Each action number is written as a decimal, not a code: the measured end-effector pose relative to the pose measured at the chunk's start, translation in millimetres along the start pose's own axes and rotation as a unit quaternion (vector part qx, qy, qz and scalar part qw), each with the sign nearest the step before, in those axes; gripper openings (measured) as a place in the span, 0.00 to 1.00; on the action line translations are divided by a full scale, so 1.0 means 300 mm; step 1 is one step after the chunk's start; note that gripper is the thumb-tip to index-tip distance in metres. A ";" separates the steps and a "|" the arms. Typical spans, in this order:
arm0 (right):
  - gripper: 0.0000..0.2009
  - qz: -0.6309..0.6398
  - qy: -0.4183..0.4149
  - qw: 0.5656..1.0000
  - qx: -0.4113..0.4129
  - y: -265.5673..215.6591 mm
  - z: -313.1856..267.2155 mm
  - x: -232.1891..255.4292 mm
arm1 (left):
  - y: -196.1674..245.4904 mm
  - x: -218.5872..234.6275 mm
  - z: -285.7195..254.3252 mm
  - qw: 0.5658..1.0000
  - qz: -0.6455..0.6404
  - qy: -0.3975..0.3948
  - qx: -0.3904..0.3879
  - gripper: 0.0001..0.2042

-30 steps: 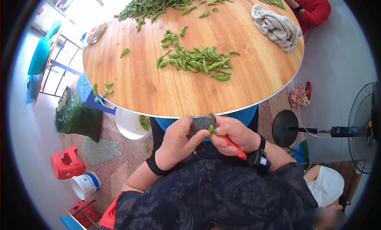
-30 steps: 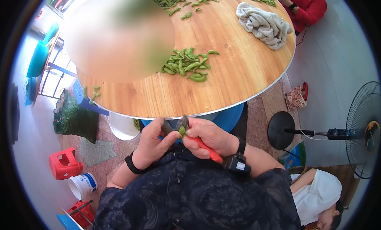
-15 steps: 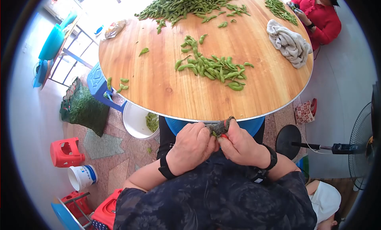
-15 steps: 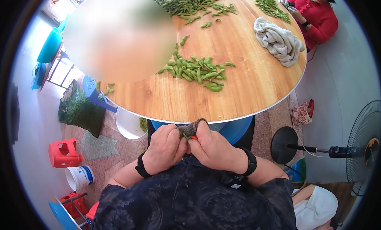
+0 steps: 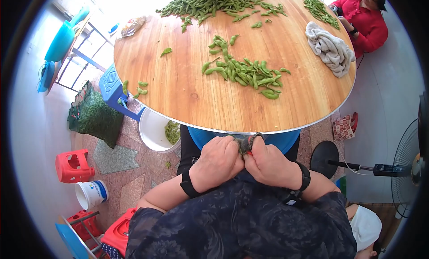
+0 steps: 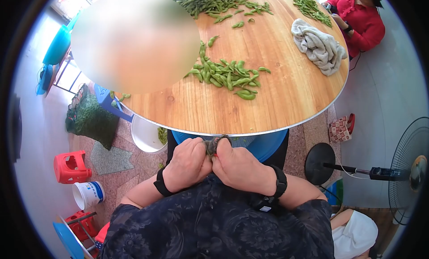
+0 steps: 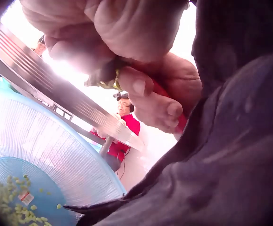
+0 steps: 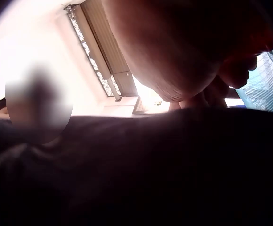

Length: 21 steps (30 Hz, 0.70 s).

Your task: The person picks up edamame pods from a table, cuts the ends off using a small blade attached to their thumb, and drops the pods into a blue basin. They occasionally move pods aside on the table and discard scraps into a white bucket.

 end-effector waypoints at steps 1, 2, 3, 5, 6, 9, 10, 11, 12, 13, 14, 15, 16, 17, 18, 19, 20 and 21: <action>0.11 0.000 0.000 1.000 0.000 -0.001 0.006 0.000 | -0.004 -0.003 0.000 1.000 0.000 0.000 0.000 0.09; 0.10 -0.032 0.006 0.999 0.013 -0.009 0.012 0.004 | -0.013 -0.009 0.000 1.000 0.001 -0.002 0.008 0.09; 0.10 -0.063 0.011 0.998 0.026 -0.015 0.016 0.007 | -0.020 -0.012 0.000 1.000 0.002 -0.004 0.016 0.08; 0.10 -0.074 0.007 0.997 0.031 -0.009 0.022 0.006 | -0.027 -0.018 -0.002 1.000 0.001 -0.013 0.028 0.08; 0.10 -0.085 0.003 0.996 0.036 -0.007 0.024 0.002 | -0.033 -0.024 -0.004 0.999 0.000 -0.022 0.040 0.08; 0.11 -0.091 -0.011 0.995 0.035 0.010 0.025 -0.012 | -0.044 -0.032 -0.014 0.998 -0.022 -0.031 0.052 0.07; 0.11 -0.090 -0.012 0.995 0.035 0.019 0.025 -0.017 | -0.048 -0.036 -0.018 0.998 -0.022 -0.032 0.052 0.07; 0.09 -0.068 -0.009 0.997 0.020 0.037 0.023 -0.018 | -0.062 -0.046 -0.024 0.995 -0.063 -0.039 0.069 0.06; 0.08 -0.047 -0.006 0.999 0.005 0.039 0.033 -0.010 | -0.073 -0.054 -0.030 0.990 -0.105 -0.046 0.086 0.05; 0.08 -0.047 -0.006 0.999 0.005 0.030 0.043 0.011 | -0.078 -0.049 -0.030 0.990 -0.106 -0.046 0.086 0.05; 0.06 0.109 -0.089 0.981 -0.131 0.083 0.043 -0.005 | -0.103 -0.070 -0.036 0.967 -0.198 -0.083 0.133 0.03; 0.05 0.259 -0.168 0.915 -0.261 0.113 0.018 -0.045 | -0.120 -0.095 -0.046 0.933 -0.289 -0.119 0.179 0.04; 0.05 0.259 -0.168 0.914 -0.262 0.125 0.016 -0.041 | -0.124 -0.092 -0.045 0.933 -0.289 -0.119 0.179 0.04; 0.05 0.347 -0.183 0.877 -0.279 0.133 0.003 -0.056 | -0.136 -0.123 -0.062 0.874 -0.396 -0.152 0.239 0.06; 0.05 0.431 -0.195 0.830 -0.294 0.130 -0.006 -0.070 | -0.135 -0.154 -0.080 0.798 -0.494 -0.182 0.293 0.09; 0.05 0.431 -0.195 0.830 -0.294 0.132 -0.006 -0.069 | -0.133 -0.151 -0.077 0.797 -0.495 -0.183 0.293 0.09; 0.05 0.452 -0.192 0.817 -0.303 0.132 -0.009 -0.070 | -0.129 -0.163 -0.085 0.754 -0.538 -0.191 0.324 0.11; 0.06 0.473 -0.189 0.802 -0.310 0.132 -0.011 -0.071 | -0.124 -0.176 -0.093 0.708 -0.579 -0.198 0.353 0.13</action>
Point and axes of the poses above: each hand's wrist, its own z-axis towards the middle knuckle, its own x-axis out of the back of the hand, y = z × x, the point moved 8 cm from there along z, towards the middle knuckle, and after that the axes turned 2 degrees about -z, right-handed, at the moved point
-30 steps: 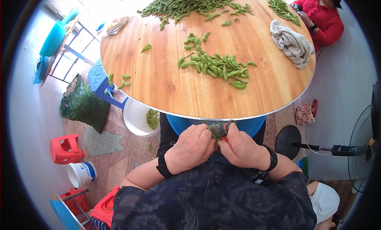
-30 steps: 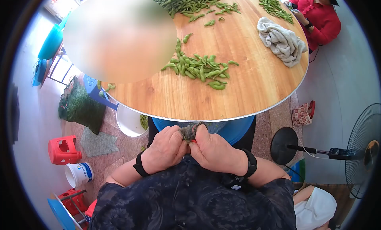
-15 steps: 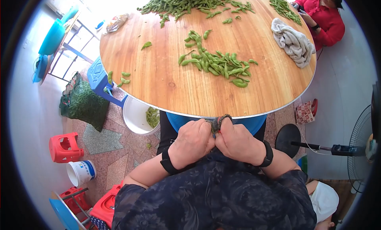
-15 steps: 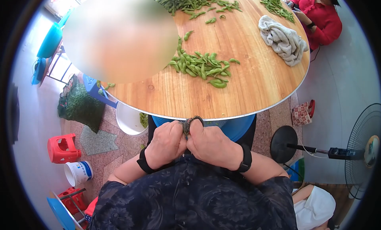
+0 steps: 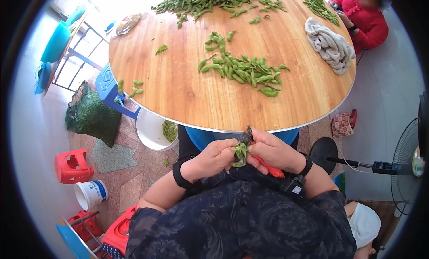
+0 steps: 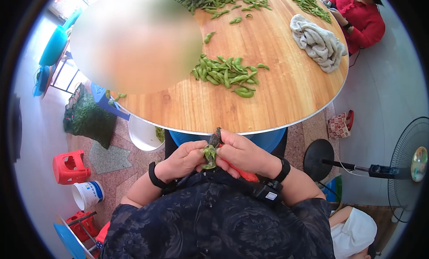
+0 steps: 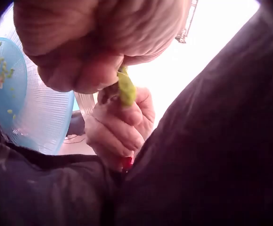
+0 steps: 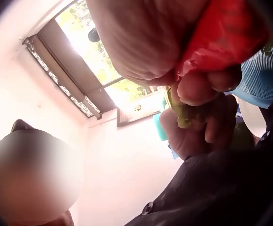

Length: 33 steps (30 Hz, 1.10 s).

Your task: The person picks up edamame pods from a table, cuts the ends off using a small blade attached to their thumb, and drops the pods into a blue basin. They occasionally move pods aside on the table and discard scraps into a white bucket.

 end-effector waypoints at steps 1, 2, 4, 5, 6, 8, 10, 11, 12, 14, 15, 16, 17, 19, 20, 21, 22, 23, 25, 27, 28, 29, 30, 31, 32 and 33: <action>0.06 0.000 0.001 1.000 0.000 0.004 0.002 0.002 | -0.001 0.000 0.003 1.000 0.000 -0.001 0.000 0.13; 0.05 -0.013 0.017 1.000 0.006 0.011 0.006 0.012 | -0.006 0.002 0.005 1.000 -0.006 0.002 0.004 0.13; 0.05 -0.028 0.032 0.999 0.010 0.056 0.028 0.017 | -0.017 0.008 0.009 1.000 -0.013 0.006 0.008 0.13; 0.05 -0.260 0.165 0.934 0.180 -0.003 0.018 0.047 | -0.015 0.021 0.011 0.999 0.042 0.023 -0.006 0.12; 0.06 -0.466 0.280 0.772 0.331 -0.080 -0.040 0.012 | -0.003 0.028 0.011 0.994 0.096 0.039 -0.020 0.11; 0.07 -0.531 0.254 0.722 0.364 -0.089 -0.050 -0.021 | 0.020 0.013 0.009 0.990 0.124 0.058 -0.037 0.11; 0.08 -0.593 0.223 0.665 0.396 -0.103 -0.068 -0.062 | 0.031 0.021 0.006 0.983 0.153 0.080 -0.055 0.11; 0.08 -0.598 0.216 0.666 0.390 -0.105 -0.075 -0.066 | 0.007 0.032 0.007 0.984 0.156 0.073 -0.035 0.11; 0.08 -0.604 0.211 0.666 0.384 -0.106 -0.079 -0.068 | -0.009 0.037 0.007 0.985 0.159 0.065 -0.015 0.11; 0.08 -0.605 0.197 0.676 0.372 -0.104 -0.076 -0.067 | -0.016 0.035 0.002 0.988 0.137 0.065 -0.008 0.11; 0.08 -0.606 0.183 0.685 0.362 -0.100 -0.071 -0.065 | -0.017 0.032 0.000 0.991 0.117 0.065 -0.002 0.11; 0.08 -0.606 0.184 0.685 0.361 -0.103 -0.072 -0.061 | -0.014 0.028 -0.004 0.991 0.116 0.063 -0.002 0.11; 0.08 -0.601 0.178 0.691 0.361 -0.104 -0.071 -0.059 | -0.015 0.020 -0.009 0.993 0.106 0.056 0.004 0.11; 0.08 -0.596 0.171 0.696 0.362 -0.103 -0.070 -0.062 | -0.025 0.012 -0.012 0.994 0.096 0.048 0.010 0.11; 0.08 -0.598 0.180 0.692 0.362 -0.108 -0.066 -0.064 | -0.030 0.010 -0.011 0.995 0.095 0.044 0.004 0.11; 0.08 -0.599 0.190 0.689 0.362 -0.111 -0.064 -0.066 | -0.030 0.008 -0.011 0.995 0.094 0.040 -0.002 0.11; 0.08 -0.599 0.190 0.688 0.363 -0.110 -0.060 -0.070 | -0.027 0.008 -0.016 0.995 0.094 0.040 -0.002 0.11; 0.08 -0.579 0.207 0.702 0.359 -0.111 -0.059 -0.061 | -0.020 0.015 -0.024 0.992 0.111 0.051 0.001 0.11; 0.08 -0.560 0.223 0.714 0.355 -0.109 -0.063 -0.048 | -0.020 0.038 -0.048 0.990 0.128 0.062 0.001 0.12; 0.07 -0.558 0.258 0.717 0.329 -0.110 -0.077 -0.010 | -0.035 0.102 -0.103 0.987 0.128 0.098 0.000 0.12; 0.07 -0.564 0.265 0.710 0.329 -0.114 -0.086 -0.004 | -0.031 0.154 -0.137 0.983 0.100 0.151 -0.004 0.12; 0.06 -0.598 0.251 0.691 0.318 -0.108 -0.087 -0.013 | -0.032 0.214 -0.179 0.977 0.070 0.200 -0.007 0.12; 0.06 -0.631 0.237 0.672 0.306 -0.102 -0.090 -0.020 | -0.036 0.300 -0.229 0.963 0.084 0.255 -0.027 0.12; 0.06 -0.636 0.246 0.665 0.303 -0.109 -0.105 -0.013 | -0.051 0.405 -0.279 0.945 0.095 0.310 -0.048 0.12; 0.06 -0.635 0.238 0.677 0.288 -0.108 -0.112 -0.003 | -0.068 0.523 -0.329 0.911 0.156 0.378 -0.057 0.11; 0.06 -0.632 0.229 0.688 0.272 -0.109 -0.115 0.008 | -0.081 0.628 -0.387 0.867 0.214 0.445 -0.064 0.11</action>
Point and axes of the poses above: each hand's wrist, its own z-axis towards the middle knuckle, its own x-axis out of the back of the hand, y = z × x, the point moved 8 cm from there along z, towards the middle knuckle, and after that the axes turned 2 degrees about -z, right-handed, at the moved point
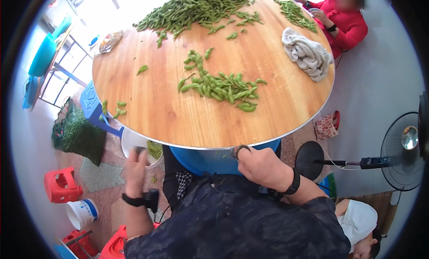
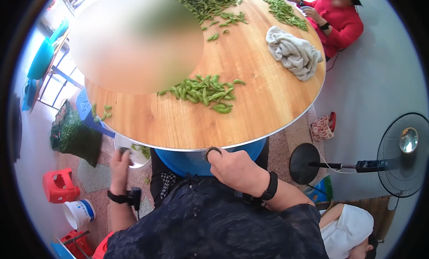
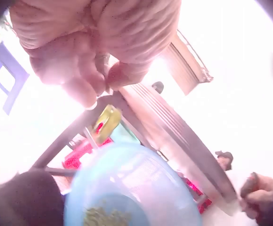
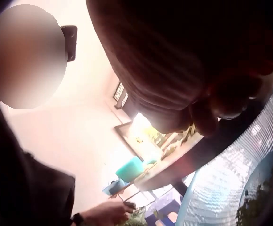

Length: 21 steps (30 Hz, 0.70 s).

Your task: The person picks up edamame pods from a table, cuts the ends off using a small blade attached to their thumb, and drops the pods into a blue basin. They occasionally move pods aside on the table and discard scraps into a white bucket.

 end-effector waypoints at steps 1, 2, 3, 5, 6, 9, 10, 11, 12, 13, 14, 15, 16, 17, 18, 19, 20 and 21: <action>0.06 -0.007 0.001 1.000 0.000 0.016 0.005 0.019 | -0.051 0.088 0.016 0.999 -0.023 0.042 -0.011 0.12; 0.06 -0.018 0.031 0.999 -0.034 0.061 0.017 0.059 | -0.081 0.148 0.021 0.995 -0.045 0.084 -0.022 0.14; 0.07 -0.028 0.063 0.995 -0.068 0.105 0.029 0.099 | -0.065 0.175 0.012 0.992 -0.065 0.109 -0.023 0.14; 0.09 -0.039 0.095 0.990 -0.101 0.168 0.067 0.150 | -0.043 0.217 -0.007 0.982 -0.109 0.147 -0.038 0.14; 0.08 -0.068 0.103 0.988 -0.088 0.188 0.098 0.167 | -0.028 0.216 -0.009 0.982 -0.111 0.147 -0.039 0.14; 0.06 -0.123 0.097 0.986 -0.058 0.200 0.163 0.164 | 0.051 0.159 -0.021 0.983 -0.102 0.134 -0.076 0.06; 0.05 -0.147 0.080 0.985 -0.046 0.198 0.178 0.149 | 0.091 0.124 -0.030 0.982 -0.105 0.136 -0.077 0.06; 0.05 -0.150 0.080 0.985 -0.043 0.210 0.181 0.142 | 0.147 0.070 -0.038 0.986 -0.117 0.094 -0.078 0.06; 0.06 -0.145 0.079 0.985 -0.049 0.229 0.181 0.135 | 0.181 0.023 -0.045 0.987 -0.129 0.051 -0.079 0.06; 0.07 -0.140 0.078 0.986 -0.054 0.242 0.182 0.136 | 0.192 -0.022 -0.049 0.989 -0.119 0.009 -0.092 0.07; 0.07 -0.141 0.078 0.986 -0.050 0.240 0.179 0.140 | 0.214 -0.086 -0.065 0.983 -0.152 -0.047 -0.089 0.07; 0.07 -0.133 0.081 0.986 -0.052 0.237 0.169 0.142 | 0.280 -0.152 -0.085 0.981 -0.154 -0.102 -0.058 0.07; 0.08 -0.123 0.083 0.987 -0.054 0.231 0.160 0.139 | 0.303 -0.221 -0.093 0.976 -0.139 -0.167 -0.030 0.08; 0.08 -0.121 0.081 0.988 -0.050 0.213 0.153 0.134 | 0.334 -0.290 -0.106 0.960 -0.152 -0.234 -0.002 0.10; 0.10 -0.090 0.082 0.991 -0.052 0.190 0.145 0.136 | 0.357 -0.360 -0.117 0.946 -0.149 -0.288 0.020 0.13; 0.12 -0.058 0.084 0.993 -0.054 0.166 0.138 0.138 | 0.377 -0.429 -0.131 0.928 -0.146 -0.340 0.042 0.15; 0.12 -0.054 0.082 0.994 -0.050 0.137 0.133 0.139 | 0.389 -0.493 -0.141 0.902 -0.194 -0.377 0.086 0.16; 0.14 -0.051 0.090 0.995 0.011 0.076 0.126 0.145 | 0.394 -0.550 -0.152 0.869 -0.242 -0.412 0.128 0.18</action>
Point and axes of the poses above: each hand's wrist, its own z-axis towards the middle knuckle, its own x-axis out of the back of the hand, y = z × x, the point moved 8 cm from there along z, towards the middle knuckle, and after that the axes turned 2 degrees about -z, right-handed, at the moved point
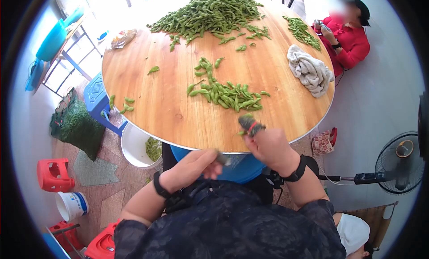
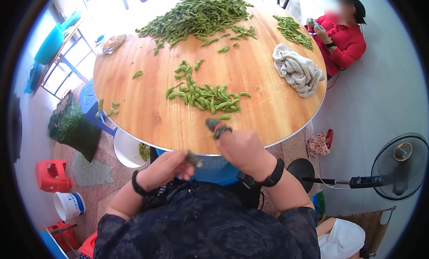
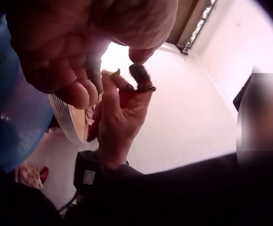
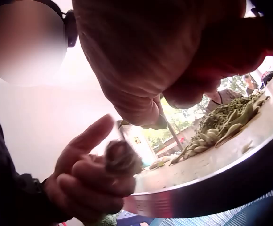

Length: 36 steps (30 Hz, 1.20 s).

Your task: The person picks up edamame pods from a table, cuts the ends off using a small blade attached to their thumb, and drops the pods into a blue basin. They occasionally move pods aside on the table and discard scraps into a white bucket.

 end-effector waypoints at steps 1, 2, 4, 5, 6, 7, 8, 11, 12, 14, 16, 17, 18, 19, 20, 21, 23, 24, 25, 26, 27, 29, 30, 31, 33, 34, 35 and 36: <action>0.17 0.008 0.012 0.998 0.059 -0.056 -0.007 0.011 | 0.002 -0.011 0.032 1.000 -0.001 0.004 0.001 0.18; 0.18 0.018 0.016 0.994 0.106 -0.100 -0.013 0.012 | -0.010 -0.048 0.062 0.996 -0.072 -0.044 0.032 0.18; 0.18 0.025 -0.010 0.988 0.150 -0.140 -0.037 0.012 | -0.021 -0.085 0.078 0.990 -0.101 -0.093 0.028 0.18; 0.18 0.029 -0.035 0.980 0.195 -0.166 -0.054 0.005 | -0.022 -0.091 0.076 0.990 -0.101 -0.094 0.031 0.18; 0.17 0.037 -0.021 0.980 0.196 -0.167 -0.060 0.011 | -0.015 -0.096 0.070 0.993 -0.073 -0.093 0.023 0.16; 0.17 0.041 -0.022 0.980 0.194 -0.170 -0.070 0.008 | -0.014 -0.096 0.064 0.995 -0.047 -0.092 0.015 0.15; 0.16 0.054 -0.032 0.989 0.132 -0.143 -0.071 -0.001 | -0.028 -0.087 0.062 0.995 -0.049 -0.088 0.019 0.15; 0.15 0.083 -0.037 0.993 0.079 -0.105 -0.081 -0.046 | -0.044 -0.075 0.068 0.990 -0.095 -0.107 -0.021 0.10; 0.15 0.097 -0.029 0.991 0.087 -0.098 -0.089 -0.066 | -0.043 -0.072 0.080 0.991 -0.104 -0.079 -0.039 0.10; 0.14 0.122 0.031 0.991 0.039 -0.043 -0.083 -0.114 | -0.041 -0.082 0.094 0.991 -0.110 -0.052 -0.055 0.12; 0.12 0.157 0.095 0.981 -0.055 0.015 -0.074 -0.096 | -0.013 -0.088 0.093 0.982 -0.144 -0.028 -0.118 0.15; 0.12 0.157 0.095 0.981 -0.058 0.019 -0.073 -0.094 | -0.015 -0.093 0.086 0.982 -0.145 -0.029 -0.115 0.15; 0.12 0.214 0.113 0.965 -0.101 0.051 -0.078 -0.086 | -0.015 -0.089 0.077 0.981 -0.160 -0.012 -0.107 0.16; 0.11 0.268 0.134 0.943 -0.142 0.085 -0.085 -0.077 | -0.012 -0.080 0.075 0.980 -0.173 0.003 -0.102 0.17; 0.13 0.313 0.082 0.921 -0.219 0.125 -0.110 -0.096 | -0.011 -0.072 0.072 0.980 -0.172 -0.001 -0.104 0.17; 0.13 0.311 0.084 0.921 -0.219 0.145 -0.120 -0.088 | -0.013 -0.057 0.062 0.980 -0.164 0.001 -0.110 0.16; 0.13 0.218 0.115 0.955 -0.161 0.154 -0.121 -0.051 | -0.033 -0.033 0.051 0.981 -0.158 0.001 -0.115 0.15; 0.13 0.217 0.116 0.956 -0.162 0.154 -0.118 -0.044 | -0.042 -0.031 0.050 0.985 -0.120 -0.014 -0.121 0.13; 0.13 0.128 0.079 0.981 -0.119 0.122 -0.101 -0.040 | -0.048 -0.036 0.048 0.988 -0.081 -0.030 -0.126 0.12; 0.13 0.038 0.042 0.996 -0.073 0.088 -0.084 -0.040 | -0.055 -0.040 0.046 0.988 -0.080 -0.031 -0.127 0.12; 0.13 0.037 0.043 0.996 -0.073 0.066 -0.063 -0.026 | -0.056 -0.048 0.043 0.990 -0.063 -0.029 -0.126 0.11; 0.14 -0.031 0.004 0.999 -0.038 -0.013 -0.009 -0.034 | -0.060 -0.059 0.040 0.991 -0.044 -0.027 -0.124 0.11; 0.14 -0.081 -0.035 0.996 -0.035 -0.004 -0.008 -0.083 | -0.061 -0.063 0.039 0.991 -0.035 -0.031 -0.123 0.11; 0.14 -0.081 -0.032 0.996 -0.034 0.012 -0.008 -0.107 | -0.061 -0.064 0.037 0.992 -0.026 -0.034 -0.122 0.11; 0.14 -0.095 0.004 0.995 -0.025 0.022 0.018 -0.108 | -0.064 -0.060 0.030 0.992 -0.029 -0.035 -0.114 0.12; 0.14 -0.094 0.004 0.995 -0.019 0.003 0.019 -0.092 | -0.065 -0.058 0.026 0.993 -0.036 -0.035 -0.104 0.14; 0.14 0.042 0.017 0.997 -0.070 0.000 0.003 -0.061 | -0.058 -0.059 0.024 0.993 -0.038 -0.028 -0.107 0.14; 0.15 0.180 0.026 0.976 -0.121 -0.005 -0.016 -0.053 | -0.041 -0.068 0.020 0.992 -0.086 0.002 -0.092 0.15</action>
Point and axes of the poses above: each hand's wrist, its own z-axis towards the middle knuckle, its own x-axis out of the back of the hand, y = z × x, the point moved 8 cm from there along z, towards the middle knuckle, and after that the axes turned 2 degrees about -z, right-handed, at the moved point
